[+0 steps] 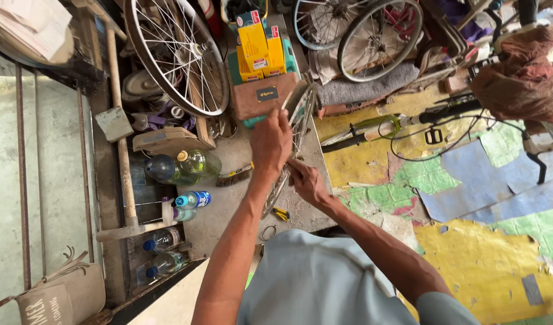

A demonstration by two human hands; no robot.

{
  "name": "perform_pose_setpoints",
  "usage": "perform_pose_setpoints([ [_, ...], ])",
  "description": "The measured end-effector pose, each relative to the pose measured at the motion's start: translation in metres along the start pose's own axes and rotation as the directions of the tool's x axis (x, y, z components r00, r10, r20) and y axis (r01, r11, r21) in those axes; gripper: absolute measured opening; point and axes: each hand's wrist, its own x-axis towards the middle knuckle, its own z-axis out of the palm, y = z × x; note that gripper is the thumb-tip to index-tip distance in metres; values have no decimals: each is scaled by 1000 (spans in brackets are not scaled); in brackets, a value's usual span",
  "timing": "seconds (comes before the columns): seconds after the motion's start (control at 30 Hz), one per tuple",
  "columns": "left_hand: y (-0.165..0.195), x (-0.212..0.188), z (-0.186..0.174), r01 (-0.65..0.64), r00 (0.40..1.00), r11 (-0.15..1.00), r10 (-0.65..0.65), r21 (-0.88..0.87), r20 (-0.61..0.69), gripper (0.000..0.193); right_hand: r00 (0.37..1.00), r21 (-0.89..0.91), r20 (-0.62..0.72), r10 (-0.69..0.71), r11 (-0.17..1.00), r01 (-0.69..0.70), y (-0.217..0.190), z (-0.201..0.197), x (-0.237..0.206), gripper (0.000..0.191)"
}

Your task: The person holds a bicycle wheel rim on a workbench and works around its edge with a small hand tool, making repeated fine adjustments to the rim and spokes. Near the end they pick up a small block and rub it along the rim before resuming adjustments.

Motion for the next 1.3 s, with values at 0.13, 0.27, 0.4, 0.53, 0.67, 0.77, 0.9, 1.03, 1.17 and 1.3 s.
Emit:
perform_pose_setpoints([
  [0.13, 6, -5, 6, 9, 1000, 1000, -9, 11, 11, 34, 976, -14, 1, -216, 976, 216, 1, 5, -8, 16],
  [0.27, 3, -1, 1, 41, 999, 999, -40, -10, 35, 34, 993, 74, 8, -117, 990, 116, 2, 14, -7, 14],
  [0.4, 0, -3, -4, -6, 1000, 1000, 6, -25, 8, 33, 989, -6, -68, -134, 991, 134, 13, 4, 5, 14],
  [0.53, 4, -11, -1, 5, 1000, 999, -6, -37, -10, 33, 994, -19, -77, -73, 997, 72, 18, -6, 3, 12],
  [0.67, 7, -9, 2, -18, 998, 1000, 19, 8, -55, 33, 961, -55, 33, -275, 959, 277, -2, -3, -7, 11],
  [0.77, 5, -5, -2, 21, 1000, 999, -21, -43, 7, 35, 929, -76, 23, -370, 926, 370, -17, 2, -7, 9],
  [0.9, 4, -5, -4, -4, 1000, 1000, 5, 25, -11, 34, 938, -227, -23, -346, 915, 333, -13, 3, -4, 9],
  [1.03, 5, -10, 0, -8, 1000, 1000, 7, -8, -26, 32, 956, -261, -14, -294, 924, 280, 9, 0, -2, 6],
  [1.17, 0, -3, 0, 7, 1000, 999, -7, -51, 11, 39, 952, -286, 29, -304, 910, 299, 17, 1, 6, 6],
  [1.3, -9, 4, -12, 45, 984, 992, -22, -122, 179, 52, 937, -60, 23, -349, 935, 350, 5, 6, 8, 9],
])
